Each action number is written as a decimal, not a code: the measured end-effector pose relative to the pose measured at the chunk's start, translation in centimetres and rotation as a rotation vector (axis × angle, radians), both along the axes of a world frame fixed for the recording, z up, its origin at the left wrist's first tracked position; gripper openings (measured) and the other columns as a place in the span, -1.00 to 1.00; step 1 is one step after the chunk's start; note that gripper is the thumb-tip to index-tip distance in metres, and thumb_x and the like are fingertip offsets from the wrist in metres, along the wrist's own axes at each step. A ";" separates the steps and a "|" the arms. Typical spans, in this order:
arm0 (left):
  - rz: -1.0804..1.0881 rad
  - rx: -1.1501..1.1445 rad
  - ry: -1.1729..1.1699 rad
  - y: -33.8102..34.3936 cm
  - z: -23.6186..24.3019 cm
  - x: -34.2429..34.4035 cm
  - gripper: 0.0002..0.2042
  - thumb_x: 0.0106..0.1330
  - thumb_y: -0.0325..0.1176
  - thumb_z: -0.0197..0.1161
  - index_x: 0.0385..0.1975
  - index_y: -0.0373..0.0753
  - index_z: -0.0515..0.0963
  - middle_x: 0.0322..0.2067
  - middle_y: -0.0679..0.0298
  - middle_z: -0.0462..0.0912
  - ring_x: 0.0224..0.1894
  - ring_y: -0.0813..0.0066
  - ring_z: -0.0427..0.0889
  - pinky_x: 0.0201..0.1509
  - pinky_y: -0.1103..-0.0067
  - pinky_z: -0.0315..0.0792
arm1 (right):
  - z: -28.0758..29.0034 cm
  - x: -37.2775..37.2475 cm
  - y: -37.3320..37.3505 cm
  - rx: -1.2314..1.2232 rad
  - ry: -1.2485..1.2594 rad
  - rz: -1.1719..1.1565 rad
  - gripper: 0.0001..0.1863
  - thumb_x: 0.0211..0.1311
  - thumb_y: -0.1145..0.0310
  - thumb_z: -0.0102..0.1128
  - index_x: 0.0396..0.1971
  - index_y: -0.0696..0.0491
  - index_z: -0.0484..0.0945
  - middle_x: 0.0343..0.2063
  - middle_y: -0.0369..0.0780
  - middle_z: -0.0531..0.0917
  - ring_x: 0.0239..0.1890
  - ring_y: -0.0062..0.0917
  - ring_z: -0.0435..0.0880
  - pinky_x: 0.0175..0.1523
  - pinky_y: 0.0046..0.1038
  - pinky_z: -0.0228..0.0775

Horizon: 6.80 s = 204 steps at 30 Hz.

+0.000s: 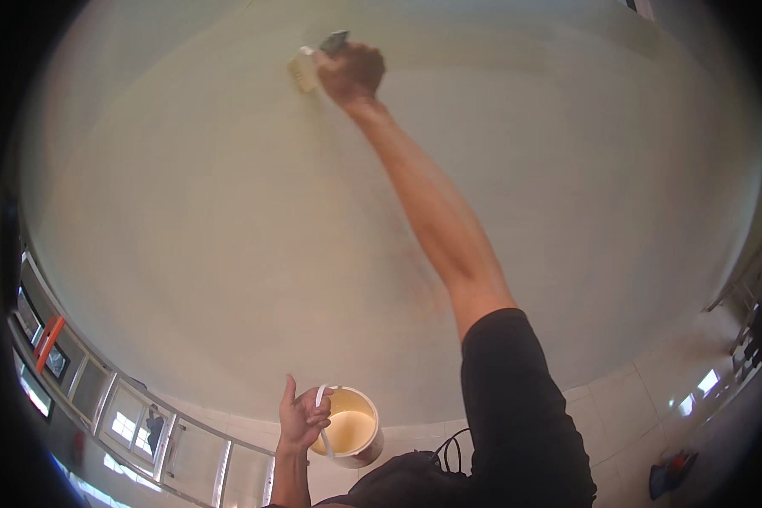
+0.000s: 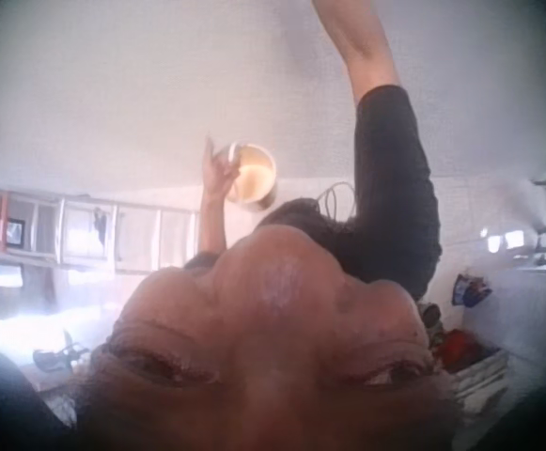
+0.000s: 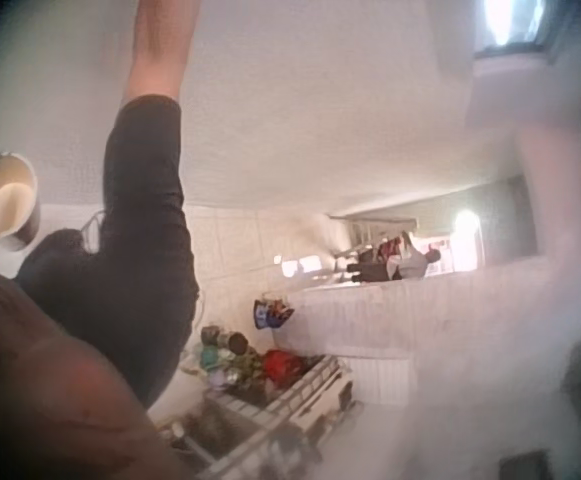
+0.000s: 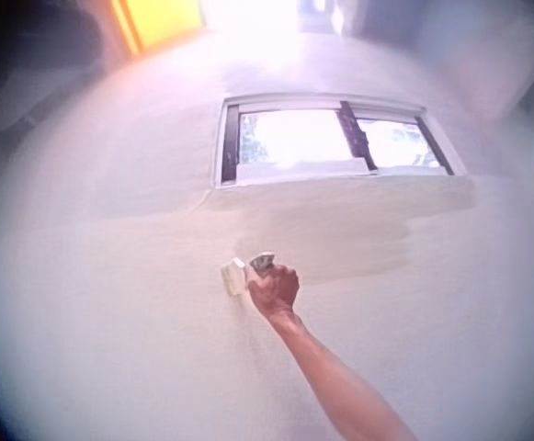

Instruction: The person paints a ceiling using a paintbrush and a bucket of paint. They repeatedly dip the brush into the bucket and apply paint to the ceiling surface in broad strokes.

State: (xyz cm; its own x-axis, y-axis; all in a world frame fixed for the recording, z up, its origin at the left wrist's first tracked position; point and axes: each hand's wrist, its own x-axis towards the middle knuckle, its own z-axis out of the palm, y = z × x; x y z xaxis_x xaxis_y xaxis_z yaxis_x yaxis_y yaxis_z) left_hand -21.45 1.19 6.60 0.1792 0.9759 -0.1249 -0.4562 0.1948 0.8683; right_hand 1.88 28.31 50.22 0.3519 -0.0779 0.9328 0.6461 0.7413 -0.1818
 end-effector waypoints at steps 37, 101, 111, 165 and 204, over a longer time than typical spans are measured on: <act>-0.023 -0.006 -0.054 0.1 0.1 -0.4 -0.11 0.41 0.50 -0.36 -0.14 -0.35 0.58 -0.67 0.46 0.23 -0.73 0.75 0.00 -0.62 0.72 -0.05 | -0.6 -4.2 -2.0 -0.064 -0.092 0.072 -0.71 -0.01 0.11 0.37 -0.66 0.04 0.66 -0.64 -0.05 0.66 -0.51 -0.09 0.69 -0.31 -0.13 0.53; -0.173 0.037 -0.105 1.9 0.3 3.9 -0.04 0.34 0.56 -0.28 -0.11 -0.51 0.39 -0.63 0.42 0.32 -0.70 0.77 0.01 -0.57 0.75 -0.02 | -51.6 -2.2 -18.8 -1.250 -1.177 0.401 -0.85 -0.04 0.29 0.37 -0.54 0.06 0.74 -0.62 -0.13 0.67 -0.49 -0.23 0.69 -0.33 -0.22 0.51; -0.103 -0.008 -0.040 1.9 0.1 3.9 -0.04 0.40 0.51 -0.42 -0.08 -0.44 0.53 -0.62 0.48 0.22 -0.69 0.77 0.01 -0.58 0.75 -0.04 | -49.1 -0.9 -19.8 -1.042 -1.044 0.383 -0.84 -0.07 0.28 0.39 -0.47 0.02 0.77 -0.58 -0.15 0.65 -0.44 -0.27 0.63 -0.31 -0.22 0.49; -0.075 0.040 -0.133 2.8 -2.5 2.8 -0.06 0.37 0.55 -0.44 -0.12 -0.33 0.57 -0.63 0.50 0.23 -0.70 0.81 0.04 -0.63 0.77 -0.07 | -53.0 -0.2 -18.6 -0.907 -0.518 0.648 -0.82 0.04 0.39 0.51 -0.35 0.11 0.77 -0.52 -0.20 0.74 -0.49 -0.49 0.70 -0.31 -0.47 0.50; 0.174 0.088 -0.145 1.9 -3.6 -3.8 -0.06 0.29 0.61 -0.34 -0.25 -0.31 0.56 -0.68 0.46 0.28 -0.75 0.78 0.04 -0.68 0.77 -0.10 | -15.8 28.4 -3.1 -0.071 0.398 -0.025 -0.76 0.10 0.23 0.49 -0.47 0.13 0.79 -0.52 -0.24 0.80 -0.43 -0.53 0.79 -0.21 -0.44 0.57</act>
